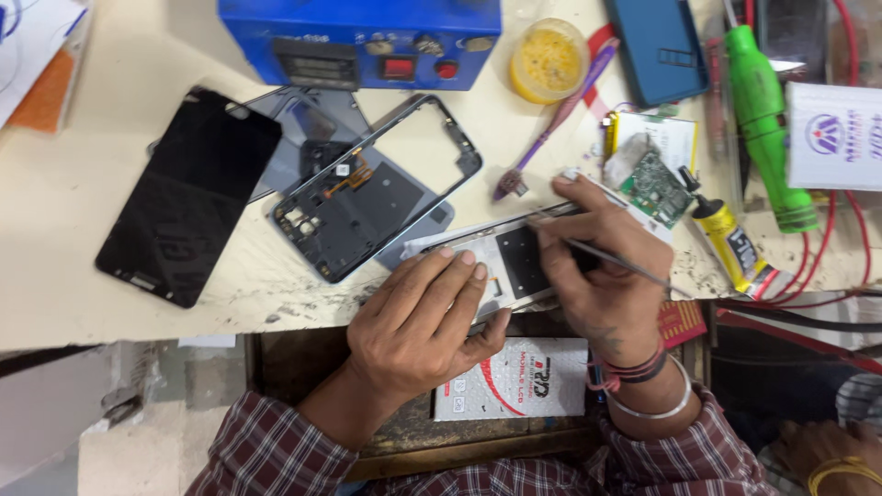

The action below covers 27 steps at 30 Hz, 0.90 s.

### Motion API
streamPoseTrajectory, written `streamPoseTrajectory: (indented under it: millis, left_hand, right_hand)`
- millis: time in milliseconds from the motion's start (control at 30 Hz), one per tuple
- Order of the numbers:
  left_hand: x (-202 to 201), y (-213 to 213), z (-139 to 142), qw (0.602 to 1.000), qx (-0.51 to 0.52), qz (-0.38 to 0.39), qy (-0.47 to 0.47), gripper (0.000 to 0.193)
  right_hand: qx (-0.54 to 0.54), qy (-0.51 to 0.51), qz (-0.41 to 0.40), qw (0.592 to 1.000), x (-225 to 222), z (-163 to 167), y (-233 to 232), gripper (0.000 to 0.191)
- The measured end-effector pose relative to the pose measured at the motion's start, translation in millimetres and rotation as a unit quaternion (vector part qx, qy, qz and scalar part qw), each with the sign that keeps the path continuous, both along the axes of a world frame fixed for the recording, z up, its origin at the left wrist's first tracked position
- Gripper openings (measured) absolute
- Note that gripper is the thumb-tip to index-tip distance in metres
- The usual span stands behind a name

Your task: The person pries the old adhesive and frame edge off a disassembled smartphone midframe using a thin metal pry blade, working around the perimeter of the part on a cluttered repair bench. They reposition the phone repeatedly to work each side, with a replacement screen and phone housing lying nearby.

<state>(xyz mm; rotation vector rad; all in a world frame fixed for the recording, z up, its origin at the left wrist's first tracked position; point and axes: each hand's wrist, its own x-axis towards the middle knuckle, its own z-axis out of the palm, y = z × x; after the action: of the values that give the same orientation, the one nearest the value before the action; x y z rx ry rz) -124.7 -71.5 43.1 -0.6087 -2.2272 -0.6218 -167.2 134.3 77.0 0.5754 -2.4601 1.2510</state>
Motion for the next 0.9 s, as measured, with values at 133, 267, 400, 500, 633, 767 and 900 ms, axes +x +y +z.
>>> streamPoseTrajectory:
  millis: [133, 267, 400, 500, 633, 767, 900]
  left_hand:
    - [1, 0, 2, 1.0, -0.001, 0.004, -0.005, 0.031]
    - [3, -4, 3, 1.0, -0.005, -0.003, -0.012, 0.031]
    - [-1, -1, 2, 1.0, 0.0, -0.004, -0.005, 0.031]
    - [0, 0, 0, 1.0, -0.002, 0.002, -0.001, 0.031]
    - [0, 2, -3, 1.0, -0.004, -0.002, -0.005, 0.031]
    - [0, 3, -3, 1.0, -0.005, -0.002, -0.003, 0.032]
    - [0, 1, -3, 1.0, 0.001, -0.008, -0.007, 0.031]
  right_hand:
    - [-0.018, 0.006, -0.015, 1.0, -1, -3, 0, 0.015]
    - [-0.071, -0.045, -0.039, 0.996, 2, -6, -5, 0.014]
    - [-0.062, -0.042, -0.039, 0.996, 2, 0, 0, 0.014]
    - [-0.027, -0.022, -0.016, 0.999, 0, -1, 0, 0.015]
    - [-0.037, -0.023, -0.025, 0.999, 0, -2, 2, 0.016]
    - [-0.089, -0.071, -0.044, 0.993, 1, -1, 3, 0.013]
    - [-0.045, -0.022, -0.013, 0.999, -3, -1, 5, 0.014]
